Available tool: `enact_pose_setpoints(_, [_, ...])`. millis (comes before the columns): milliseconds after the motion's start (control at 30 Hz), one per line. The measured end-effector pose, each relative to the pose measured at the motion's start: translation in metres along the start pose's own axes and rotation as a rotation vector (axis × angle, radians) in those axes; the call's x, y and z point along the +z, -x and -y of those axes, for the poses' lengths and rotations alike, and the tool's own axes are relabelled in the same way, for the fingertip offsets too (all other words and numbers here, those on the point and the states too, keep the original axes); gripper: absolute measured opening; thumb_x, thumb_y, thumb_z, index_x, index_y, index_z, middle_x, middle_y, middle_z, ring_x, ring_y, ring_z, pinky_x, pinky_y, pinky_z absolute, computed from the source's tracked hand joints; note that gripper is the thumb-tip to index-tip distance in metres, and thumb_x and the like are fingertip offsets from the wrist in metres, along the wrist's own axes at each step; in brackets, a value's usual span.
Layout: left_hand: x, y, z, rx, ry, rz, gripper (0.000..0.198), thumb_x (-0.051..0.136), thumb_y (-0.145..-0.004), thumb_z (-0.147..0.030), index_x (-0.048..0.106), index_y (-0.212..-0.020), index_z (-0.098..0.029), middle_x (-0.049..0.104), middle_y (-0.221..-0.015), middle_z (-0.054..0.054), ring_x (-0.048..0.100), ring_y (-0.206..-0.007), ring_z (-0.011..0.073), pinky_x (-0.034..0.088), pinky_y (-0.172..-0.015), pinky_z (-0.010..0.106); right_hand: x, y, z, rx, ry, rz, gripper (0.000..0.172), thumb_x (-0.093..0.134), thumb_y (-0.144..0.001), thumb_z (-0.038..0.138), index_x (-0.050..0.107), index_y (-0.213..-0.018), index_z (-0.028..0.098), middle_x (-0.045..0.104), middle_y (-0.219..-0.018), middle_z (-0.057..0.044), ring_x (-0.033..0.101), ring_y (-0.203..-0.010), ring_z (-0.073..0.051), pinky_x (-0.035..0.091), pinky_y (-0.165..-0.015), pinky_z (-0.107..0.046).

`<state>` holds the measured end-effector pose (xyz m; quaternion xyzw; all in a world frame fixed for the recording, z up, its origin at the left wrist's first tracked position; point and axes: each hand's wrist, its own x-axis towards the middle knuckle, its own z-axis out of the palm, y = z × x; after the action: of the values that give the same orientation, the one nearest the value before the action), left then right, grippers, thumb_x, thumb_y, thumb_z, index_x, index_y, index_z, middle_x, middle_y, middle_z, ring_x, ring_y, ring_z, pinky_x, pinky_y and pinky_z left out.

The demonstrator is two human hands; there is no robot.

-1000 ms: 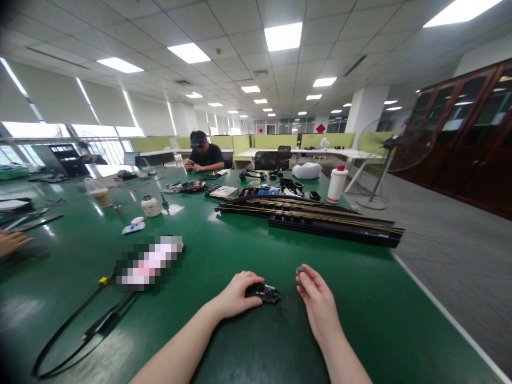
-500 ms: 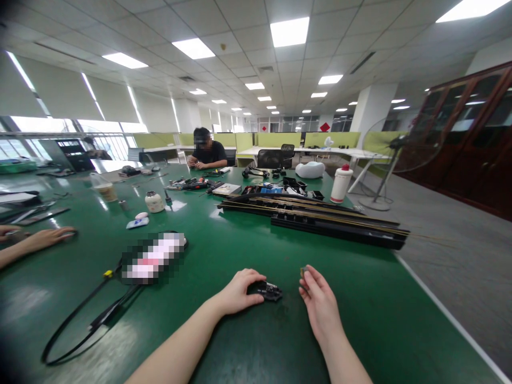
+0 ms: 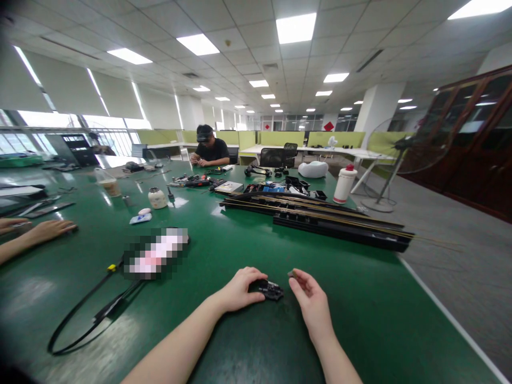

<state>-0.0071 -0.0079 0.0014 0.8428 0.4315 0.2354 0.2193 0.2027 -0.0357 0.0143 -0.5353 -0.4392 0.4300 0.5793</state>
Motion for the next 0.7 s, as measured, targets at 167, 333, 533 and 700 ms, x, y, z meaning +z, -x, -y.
enact_pose_setpoints(167, [0.0, 0.0, 0.001, 0.006, 0.001, -0.001, 0.045, 0.07, -0.072, -0.035, 0.058, -0.114, -0.024, 0.059, -0.109, 0.005, 0.051, -0.103, 0.0245, 0.038, -0.091, 0.036, 0.005, 0.004, -0.005, -0.105, 0.221, 0.104, 0.041, 0.069, -0.061, 0.047, 0.067, -0.092, 0.02, 0.07, -0.096, -0.008, 0.063, -0.09, -0.026, 0.048, -0.085, -0.044])
enact_pose_setpoints(333, [0.0, 0.0, 0.001, 0.007, 0.0, -0.006, 0.045, 0.07, -0.072, -0.036, 0.058, -0.114, -0.024, 0.06, -0.108, 0.005, 0.051, -0.102, 0.0245, 0.038, -0.091, 0.036, 0.009, 0.007, -0.012, -0.285, 0.405, 0.174, 0.028, 0.063, -0.071, 0.04, 0.068, -0.092, 0.024, 0.067, -0.103, -0.007, 0.059, -0.101, -0.026, 0.044, -0.092, -0.043])
enact_pose_setpoints(533, [0.002, -0.001, 0.003, 0.014, -0.012, -0.009, 0.044, 0.069, -0.073, -0.037, 0.058, -0.114, -0.024, 0.06, -0.108, 0.004, 0.052, -0.101, 0.0239, 0.038, -0.091, 0.035, 0.014, 0.008, -0.015, -0.398, 0.656, 0.352, 0.019, 0.061, -0.074, 0.03, 0.069, -0.09, 0.025, 0.067, -0.104, -0.007, 0.057, -0.103, -0.025, 0.042, -0.094, -0.044])
enact_pose_setpoints(700, [0.003, -0.001, 0.002, 0.006, -0.009, -0.006, 0.045, 0.071, -0.072, -0.034, 0.058, -0.114, -0.023, 0.06, -0.108, 0.004, 0.053, -0.101, 0.0236, 0.038, -0.092, 0.036, 0.013, 0.008, -0.014, -0.42, 0.779, 0.399, 0.02, 0.058, -0.077, 0.028, 0.068, -0.094, 0.025, 0.066, -0.107, -0.006, 0.057, -0.105, -0.024, 0.042, -0.094, -0.042])
